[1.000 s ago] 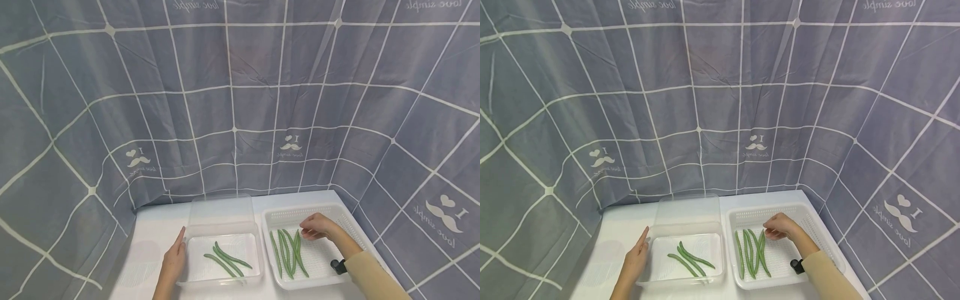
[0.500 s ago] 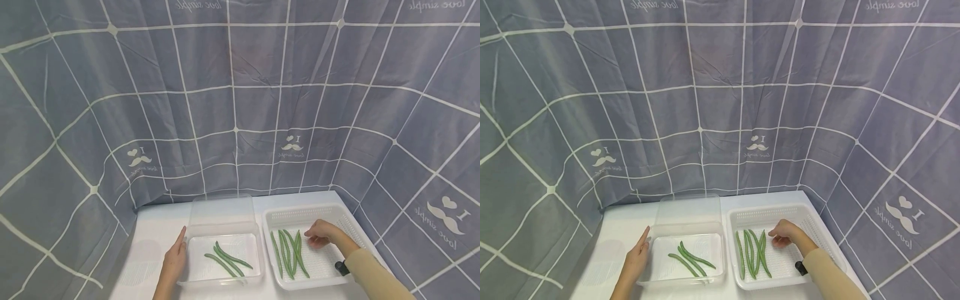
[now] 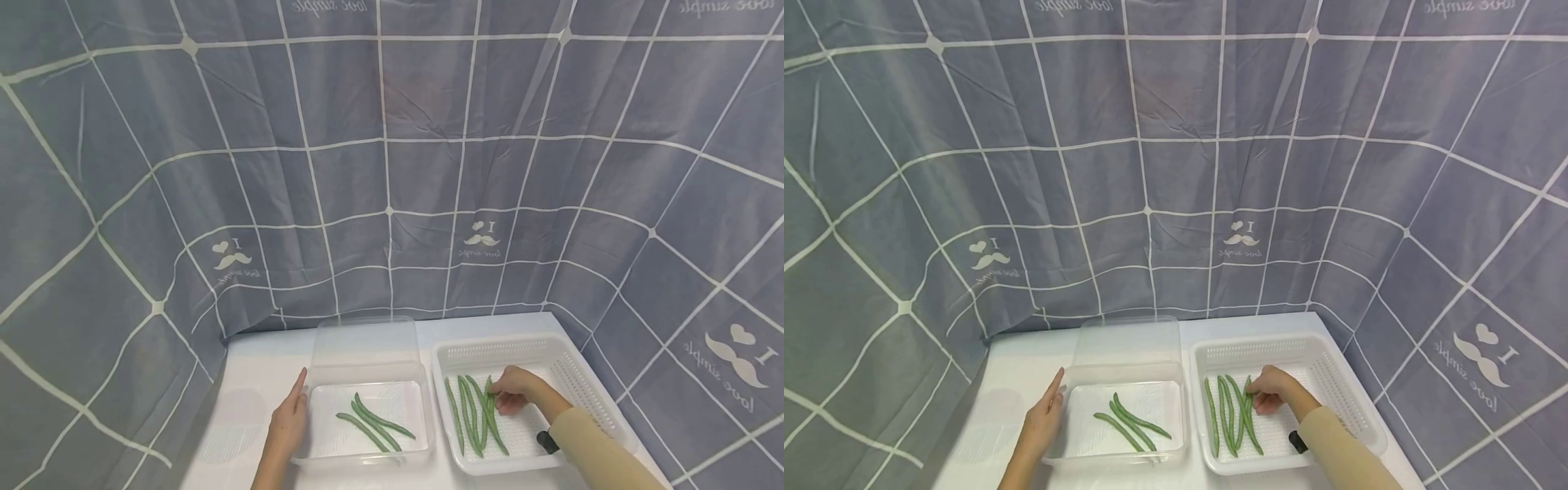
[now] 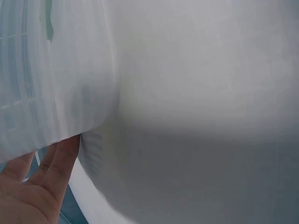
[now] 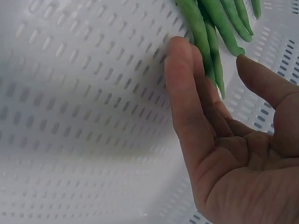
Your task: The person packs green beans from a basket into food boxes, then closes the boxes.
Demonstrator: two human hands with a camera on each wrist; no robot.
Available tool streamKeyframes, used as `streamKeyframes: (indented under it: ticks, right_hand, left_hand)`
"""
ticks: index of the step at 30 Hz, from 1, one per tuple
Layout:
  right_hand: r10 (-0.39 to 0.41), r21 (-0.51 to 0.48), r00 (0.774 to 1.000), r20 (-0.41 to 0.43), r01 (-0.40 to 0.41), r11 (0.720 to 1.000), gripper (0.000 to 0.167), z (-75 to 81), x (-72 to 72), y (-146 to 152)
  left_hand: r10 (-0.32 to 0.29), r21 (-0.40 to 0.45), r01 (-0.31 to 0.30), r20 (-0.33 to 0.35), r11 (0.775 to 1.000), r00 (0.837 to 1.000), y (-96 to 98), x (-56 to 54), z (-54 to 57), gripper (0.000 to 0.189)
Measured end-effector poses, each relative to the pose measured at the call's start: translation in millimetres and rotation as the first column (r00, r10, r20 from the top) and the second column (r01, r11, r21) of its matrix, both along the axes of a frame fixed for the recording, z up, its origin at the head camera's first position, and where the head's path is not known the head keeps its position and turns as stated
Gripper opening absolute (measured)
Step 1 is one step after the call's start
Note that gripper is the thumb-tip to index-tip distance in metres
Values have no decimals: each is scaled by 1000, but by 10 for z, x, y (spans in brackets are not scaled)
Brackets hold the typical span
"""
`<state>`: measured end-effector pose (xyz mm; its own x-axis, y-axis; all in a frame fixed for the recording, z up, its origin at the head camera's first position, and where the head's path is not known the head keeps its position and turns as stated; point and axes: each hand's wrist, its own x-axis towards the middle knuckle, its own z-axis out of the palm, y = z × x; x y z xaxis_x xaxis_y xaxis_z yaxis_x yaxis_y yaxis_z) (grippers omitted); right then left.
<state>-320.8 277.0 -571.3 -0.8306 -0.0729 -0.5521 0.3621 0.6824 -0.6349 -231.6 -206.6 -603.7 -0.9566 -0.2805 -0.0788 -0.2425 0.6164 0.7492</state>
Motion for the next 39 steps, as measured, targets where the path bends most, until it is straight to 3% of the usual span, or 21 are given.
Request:
streamKeyframes:
  ticks: [10,20,39]
  right_hand:
    - [7,11,998,-56,-7,1000,12,-54,6,-151]
    - [10,79,996,-86,-4,997,16,-105,-23,-250]
    - [-31,-5,995,-98,31,1000,9,-63,27,-196]
  left_hand:
    - [0,4,0,-2,1000,1000,12,-14,11,55]
    - [0,-5,0,-9,1000,1000,16,-24,12,55]
    - [9,-6,-9,-10,1000,1000,20,1,19,55]
